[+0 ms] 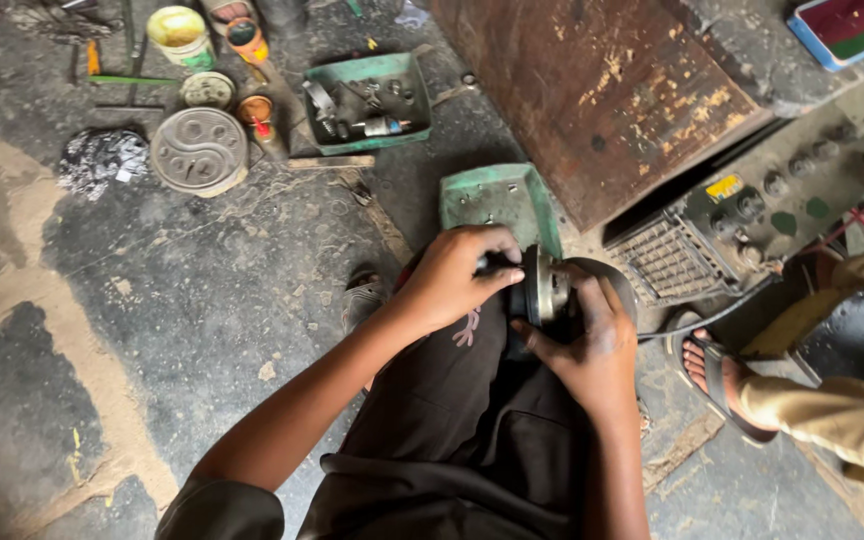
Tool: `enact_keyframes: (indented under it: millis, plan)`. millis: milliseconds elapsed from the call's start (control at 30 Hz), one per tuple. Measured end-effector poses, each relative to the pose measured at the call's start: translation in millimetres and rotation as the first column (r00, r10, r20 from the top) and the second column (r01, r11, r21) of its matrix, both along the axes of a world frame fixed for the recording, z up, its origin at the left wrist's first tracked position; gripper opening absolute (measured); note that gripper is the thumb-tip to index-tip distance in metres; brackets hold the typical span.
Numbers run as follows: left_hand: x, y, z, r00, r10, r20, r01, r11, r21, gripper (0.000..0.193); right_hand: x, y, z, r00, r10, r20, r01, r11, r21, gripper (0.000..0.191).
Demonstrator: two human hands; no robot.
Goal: The person sits on the workshop floor with a small black plastic component on their lap and uses a green-handled screwdriver to pry at and turn its screws, repositioning the part repeatedly while working around its edges. They hold the part steady with one hand while driving the screwdriver with the other.
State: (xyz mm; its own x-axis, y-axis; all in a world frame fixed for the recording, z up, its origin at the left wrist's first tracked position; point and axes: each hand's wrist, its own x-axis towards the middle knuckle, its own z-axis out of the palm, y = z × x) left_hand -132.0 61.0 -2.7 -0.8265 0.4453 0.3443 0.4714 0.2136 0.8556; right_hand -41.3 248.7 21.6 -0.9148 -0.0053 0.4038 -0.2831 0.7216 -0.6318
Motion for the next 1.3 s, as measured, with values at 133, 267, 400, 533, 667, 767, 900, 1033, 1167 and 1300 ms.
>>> enact_keyframes:
  millis: [133,267,400,533,667,767,900,1033,1167,1300]
  plan:
    - [2,5,2,0.998,0.048,-0.036,-0.052,0.991,-0.124,0.014,-2,-3,1,0.999,-0.033,0.034,0.033,0.999,0.001,0.071]
    - [9,8,2,0.985,0.145,-0.095,-0.161,0.971,-0.180,0.010,1,-3,2,0.999,-0.036,0.030,0.036,0.999,0.005,0.073]
    - [7,4,0,0.995,0.073,-0.065,-0.074,0.997,-0.016,0.026,2,-2,1,0.999,-0.036,0.019,0.036,0.999,0.010,0.074]
    - [3,3,1,0.998,0.043,-0.045,-0.047,0.993,-0.108,0.019,1,-2,0,0.995,-0.068,0.069,0.067,0.998,0.019,0.075]
    - [7,6,5,0.989,0.093,-0.118,-0.113,0.978,-0.176,0.015,1,-2,-1,1.000,-0.023,0.015,0.023,1.000,-0.010,0.073]
    - [10,3,9,0.993,0.099,0.058,-0.092,0.990,-0.110,0.040,0,0,-2,0.999,-0.040,0.035,0.041,0.999,-0.014,0.073]
    - [6,1,7,1.000,0.007,0.010,-0.007,1.000,-0.001,0.025,-1,1,-3,0.991,-0.079,0.105,0.079,0.997,-0.001,0.074]
    - [1,1,1,0.997,0.012,-0.075,-0.017,0.997,-0.073,0.017,-1,-1,-4,0.997,-0.056,0.047,0.056,0.998,-0.011,0.074]
    - [6,5,-2,0.994,0.057,-0.095,-0.068,0.991,-0.117,0.013,0,-3,-3,0.997,-0.043,0.058,0.045,0.998,-0.038,0.073]
    - [11,4,3,0.992,0.064,-0.111,-0.070,0.996,-0.054,0.018,2,-2,-2,0.994,-0.070,0.087,0.073,0.997,-0.029,0.073]
